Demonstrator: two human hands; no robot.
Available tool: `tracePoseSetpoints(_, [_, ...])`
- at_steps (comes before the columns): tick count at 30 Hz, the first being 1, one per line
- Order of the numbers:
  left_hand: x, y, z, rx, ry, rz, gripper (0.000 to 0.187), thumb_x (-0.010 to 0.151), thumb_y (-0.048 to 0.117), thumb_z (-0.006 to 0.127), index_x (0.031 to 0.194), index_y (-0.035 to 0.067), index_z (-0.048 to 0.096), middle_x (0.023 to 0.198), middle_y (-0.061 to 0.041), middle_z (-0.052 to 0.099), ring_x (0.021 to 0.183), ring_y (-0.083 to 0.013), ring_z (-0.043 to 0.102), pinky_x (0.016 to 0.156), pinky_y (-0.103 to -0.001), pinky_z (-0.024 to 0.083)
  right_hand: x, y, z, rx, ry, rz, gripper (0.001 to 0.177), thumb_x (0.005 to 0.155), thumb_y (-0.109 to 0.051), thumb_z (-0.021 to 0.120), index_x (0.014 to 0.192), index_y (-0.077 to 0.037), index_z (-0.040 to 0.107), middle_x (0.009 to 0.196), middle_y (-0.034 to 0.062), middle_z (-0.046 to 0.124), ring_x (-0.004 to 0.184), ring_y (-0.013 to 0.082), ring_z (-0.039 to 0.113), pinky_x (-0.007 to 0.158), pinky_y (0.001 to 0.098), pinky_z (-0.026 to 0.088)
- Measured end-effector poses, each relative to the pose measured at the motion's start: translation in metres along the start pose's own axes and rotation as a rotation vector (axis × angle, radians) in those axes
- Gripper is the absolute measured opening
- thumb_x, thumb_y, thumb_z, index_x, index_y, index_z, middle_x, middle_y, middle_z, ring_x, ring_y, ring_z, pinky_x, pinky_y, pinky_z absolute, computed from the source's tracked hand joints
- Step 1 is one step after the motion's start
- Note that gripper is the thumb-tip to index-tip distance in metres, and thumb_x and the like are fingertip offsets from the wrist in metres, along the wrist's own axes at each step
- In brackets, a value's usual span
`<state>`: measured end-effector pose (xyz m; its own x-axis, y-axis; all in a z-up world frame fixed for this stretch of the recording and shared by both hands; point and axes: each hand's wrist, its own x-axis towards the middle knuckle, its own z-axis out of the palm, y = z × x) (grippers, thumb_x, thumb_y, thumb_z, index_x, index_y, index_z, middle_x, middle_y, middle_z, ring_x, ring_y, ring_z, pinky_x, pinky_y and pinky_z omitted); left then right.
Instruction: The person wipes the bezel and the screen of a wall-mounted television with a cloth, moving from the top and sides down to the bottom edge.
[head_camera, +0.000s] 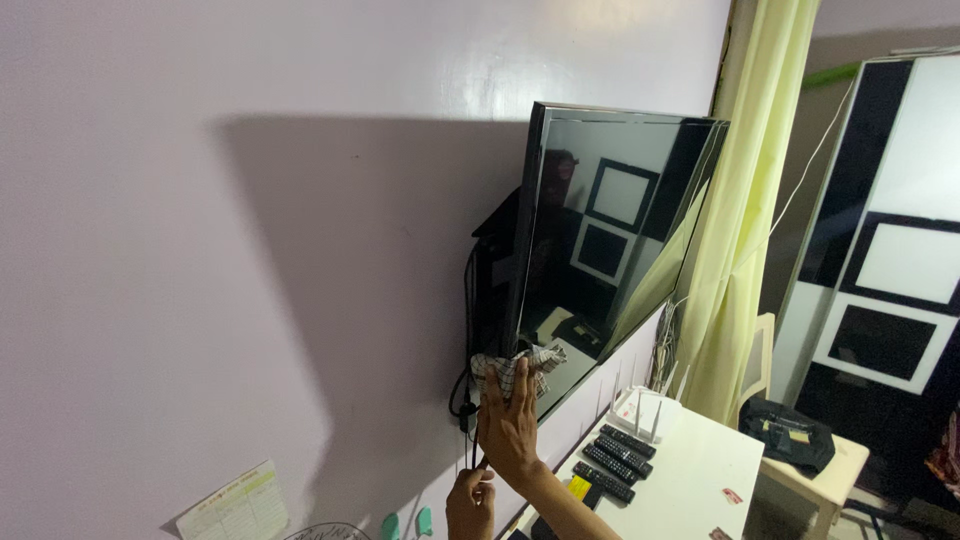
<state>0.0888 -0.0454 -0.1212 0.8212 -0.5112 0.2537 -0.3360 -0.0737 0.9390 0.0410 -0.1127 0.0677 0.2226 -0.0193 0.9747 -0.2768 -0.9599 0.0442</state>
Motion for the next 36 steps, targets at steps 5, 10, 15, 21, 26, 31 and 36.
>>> tracePoseSetpoints(5, [0.007,0.012,-0.003,0.084,-0.005,-0.048,0.025,0.094,0.018,0.064,0.116,0.010,0.074,0.099,-0.007,0.072,0.085,-0.0162,0.075,0.077,-0.029,0.063,0.122,0.028,-0.009,0.006,0.043,-0.004,0.067,0.101,-0.019,0.049,0.162,-0.018,0.023,0.167,0.0279,0.004,0.153,0.0509,0.013,0.119,0.0750,0.020])
tracePoseSetpoints(10, [0.003,0.034,-0.010,0.204,0.145,0.131,0.024,0.091,0.032,0.072,0.093,0.009,0.078,0.087,-0.004,0.075,0.068,-0.0186,0.068,0.066,-0.033,0.056,0.257,0.037,-0.044,-0.033,0.107,-0.006,0.066,0.105,-0.014,0.046,0.167,-0.020,0.025,0.170,0.0287,0.003,0.157,0.0547,0.014,0.125,0.0728,0.025])
tracePoseSetpoints(15, [-0.004,0.057,-0.027,0.215,0.051,0.137,0.027,0.094,0.032,0.067,0.101,0.008,0.077,0.084,-0.007,0.073,0.066,-0.0212,0.062,0.063,-0.037,0.051,0.178,0.023,-0.026,-0.027,0.080,0.034,0.065,0.102,-0.013,0.049,0.164,-0.018,0.031,0.168,0.0284,0.004,0.155,0.0537,0.014,0.122,0.0745,0.023])
tracePoseSetpoints(21, [-0.011,0.064,-0.031,0.108,0.131,0.374,0.031,0.094,0.029,0.069,0.099,0.000,0.076,0.090,-0.011,0.073,0.074,-0.0201,0.065,0.065,-0.037,0.053,-0.021,-0.002,0.000,0.082,-0.081,0.035,0.062,0.104,-0.013,0.047,0.163,-0.020,0.029,0.168,0.0272,0.002,0.153,0.0548,0.012,0.120,0.0722,0.023])
tracePoseSetpoints(26, [-0.009,0.072,-0.031,0.214,0.000,0.083,0.037,0.095,0.040,0.067,0.089,0.004,0.074,0.084,-0.007,0.071,0.068,-0.0202,0.061,0.065,-0.037,0.050,0.072,0.027,0.004,-0.021,0.029,-0.054,0.069,0.101,-0.021,0.051,0.163,-0.021,0.022,0.167,0.0267,-0.001,0.153,0.0501,0.012,0.116,0.0788,0.019])
tracePoseSetpoints(31, [-0.016,0.074,-0.030,0.178,0.141,0.240,0.038,0.090,0.040,0.069,0.084,0.003,0.073,0.084,-0.006,0.072,0.066,-0.0201,0.059,0.063,-0.037,0.050,0.263,0.052,-0.029,0.138,0.272,-0.068,0.072,0.114,-0.024,0.048,0.169,-0.016,0.004,0.174,0.0246,0.003,0.162,0.0486,0.011,0.131,0.0742,0.020])
tracePoseSetpoints(36, [-0.017,0.070,-0.029,0.187,0.057,0.155,0.037,0.094,0.039,0.069,0.083,0.003,0.071,0.089,-0.006,0.072,0.069,-0.0199,0.061,0.065,-0.037,0.051,0.222,0.036,-0.029,0.275,0.319,-0.063,0.078,0.115,-0.027,0.055,0.170,-0.022,0.000,0.176,0.0193,0.003,0.164,0.0449,0.010,0.131,0.0743,0.018])
